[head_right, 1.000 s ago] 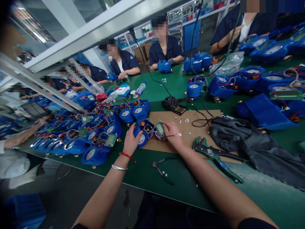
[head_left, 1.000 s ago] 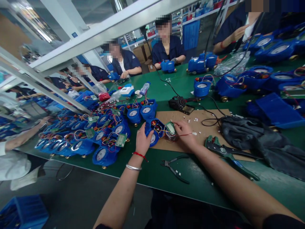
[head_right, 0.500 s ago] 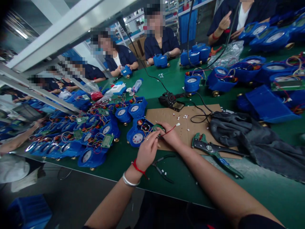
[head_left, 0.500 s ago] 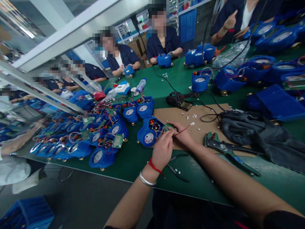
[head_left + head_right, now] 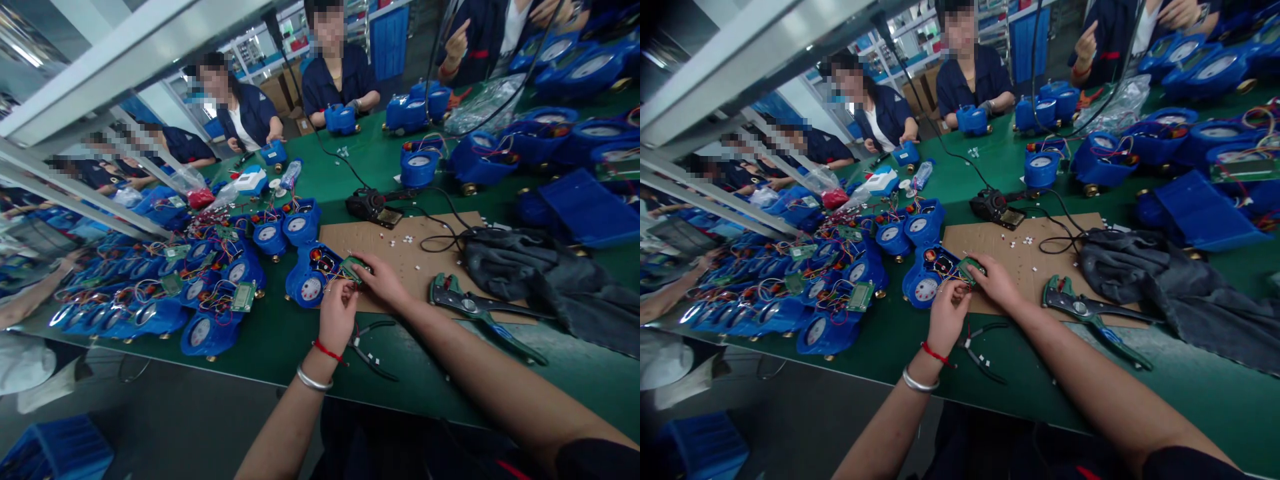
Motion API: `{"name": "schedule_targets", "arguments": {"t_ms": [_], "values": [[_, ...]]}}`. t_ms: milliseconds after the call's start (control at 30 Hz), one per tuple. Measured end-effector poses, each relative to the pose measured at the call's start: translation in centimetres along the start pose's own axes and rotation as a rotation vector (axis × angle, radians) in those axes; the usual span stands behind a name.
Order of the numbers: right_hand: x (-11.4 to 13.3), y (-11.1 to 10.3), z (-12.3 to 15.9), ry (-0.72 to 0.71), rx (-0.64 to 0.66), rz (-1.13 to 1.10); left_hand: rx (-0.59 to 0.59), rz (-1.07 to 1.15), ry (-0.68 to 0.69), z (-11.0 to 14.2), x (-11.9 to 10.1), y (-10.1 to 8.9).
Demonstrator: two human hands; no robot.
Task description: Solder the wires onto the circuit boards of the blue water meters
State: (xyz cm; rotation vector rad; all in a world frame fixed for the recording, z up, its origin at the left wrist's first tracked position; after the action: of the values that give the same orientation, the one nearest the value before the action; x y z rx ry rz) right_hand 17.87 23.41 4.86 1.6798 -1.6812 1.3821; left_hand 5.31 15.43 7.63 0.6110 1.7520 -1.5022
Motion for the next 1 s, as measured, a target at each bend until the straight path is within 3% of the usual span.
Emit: {"name": "schedule_targets", "arguments": {"t_ms": [233, 367, 467, 600, 733, 867, 1000], "values": [[0.2, -0.1, -0.2, 0.018, 0.005, 0.002, 0.114, 0.306, -0.241, 0.1, 2.2, 2.1], [0.9, -0.3, -0.2, 0.050, -0.016, -0.035, 0.036, 0.293, -0.171, 0.1, 2.1, 1.9], [0.6, -1.5, -0.9, 0.123, -0.109, -0.104, 0.000, 0.284, -0.131, -0.1, 2.2, 1.7], [-2.2, -5.4, -3.7, 0.277, -0.310, -0.176, -0.029, 0.242, -0.076, -0.2, 2.2, 1.6], [-5.8, -8.3, -7.9, 0.435, -0.405, -0.284, -0.026, 0.159, -0.049, 0.0, 2.1, 1.6], [-7.9, -8.1, -11.2, 0.498, -0.418, -0.347, -0.018, 0.174, -0.057, 0.1, 2.1, 1.6], [-8.4, -8.0, -12.1, 0.472, -0.440, -0.330, -0.018, 0.221, -0.090, 0.1, 2.5, 1.6]]}}
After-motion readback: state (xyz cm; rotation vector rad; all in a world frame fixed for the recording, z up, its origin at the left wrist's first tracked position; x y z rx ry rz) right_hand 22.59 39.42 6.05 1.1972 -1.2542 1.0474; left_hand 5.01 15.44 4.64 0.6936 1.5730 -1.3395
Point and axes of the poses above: each hand's wrist, its own z-axis away from the middle knuckle, its own y-axis out of the palm, x = y × z, the point moved 3 cm from there along -z, towards the middle knuckle, and after that the axes turned 13 degrees about -y, right-handed, at the moved point
